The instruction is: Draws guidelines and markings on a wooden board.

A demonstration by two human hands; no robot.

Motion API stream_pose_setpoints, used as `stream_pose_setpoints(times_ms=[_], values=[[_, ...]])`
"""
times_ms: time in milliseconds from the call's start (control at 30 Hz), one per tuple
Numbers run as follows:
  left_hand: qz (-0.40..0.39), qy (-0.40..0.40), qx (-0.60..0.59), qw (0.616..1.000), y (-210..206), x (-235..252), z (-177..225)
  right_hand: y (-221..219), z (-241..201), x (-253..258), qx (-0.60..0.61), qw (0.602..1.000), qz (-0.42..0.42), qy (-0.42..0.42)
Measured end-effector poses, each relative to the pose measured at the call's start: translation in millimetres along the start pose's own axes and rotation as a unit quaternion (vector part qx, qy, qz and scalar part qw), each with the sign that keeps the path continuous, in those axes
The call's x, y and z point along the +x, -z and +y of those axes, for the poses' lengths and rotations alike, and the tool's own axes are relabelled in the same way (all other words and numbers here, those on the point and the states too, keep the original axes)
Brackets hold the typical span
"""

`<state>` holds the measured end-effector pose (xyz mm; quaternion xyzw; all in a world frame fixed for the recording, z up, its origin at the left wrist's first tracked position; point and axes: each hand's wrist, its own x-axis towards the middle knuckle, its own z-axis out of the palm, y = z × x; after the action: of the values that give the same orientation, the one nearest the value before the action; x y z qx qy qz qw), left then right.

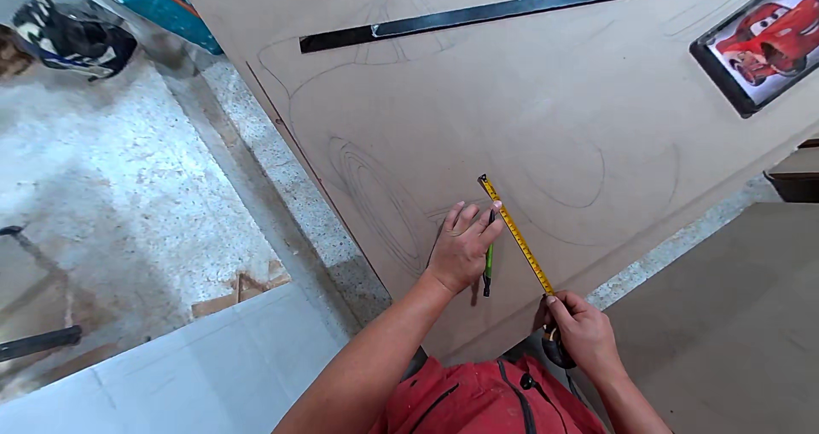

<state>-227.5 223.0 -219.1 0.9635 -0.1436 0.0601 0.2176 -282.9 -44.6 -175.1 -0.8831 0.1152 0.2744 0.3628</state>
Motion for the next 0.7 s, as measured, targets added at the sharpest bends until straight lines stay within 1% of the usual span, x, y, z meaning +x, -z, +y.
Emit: stream_pose_setpoints(times_ms=[333, 700], values=[[-0.002, 0.007, 0.008, 1.000, -0.7, -0.6, 0.4, -1.2, 1.2, 0.6, 0.010, 1.000, 0.000, 0.008], [0.002, 0.009, 0.011, 1.000, -0.4, 0.4, 1.8, -3.5, -2.7, -0.1, -0.027, 0.999, 0.016, 0.010]])
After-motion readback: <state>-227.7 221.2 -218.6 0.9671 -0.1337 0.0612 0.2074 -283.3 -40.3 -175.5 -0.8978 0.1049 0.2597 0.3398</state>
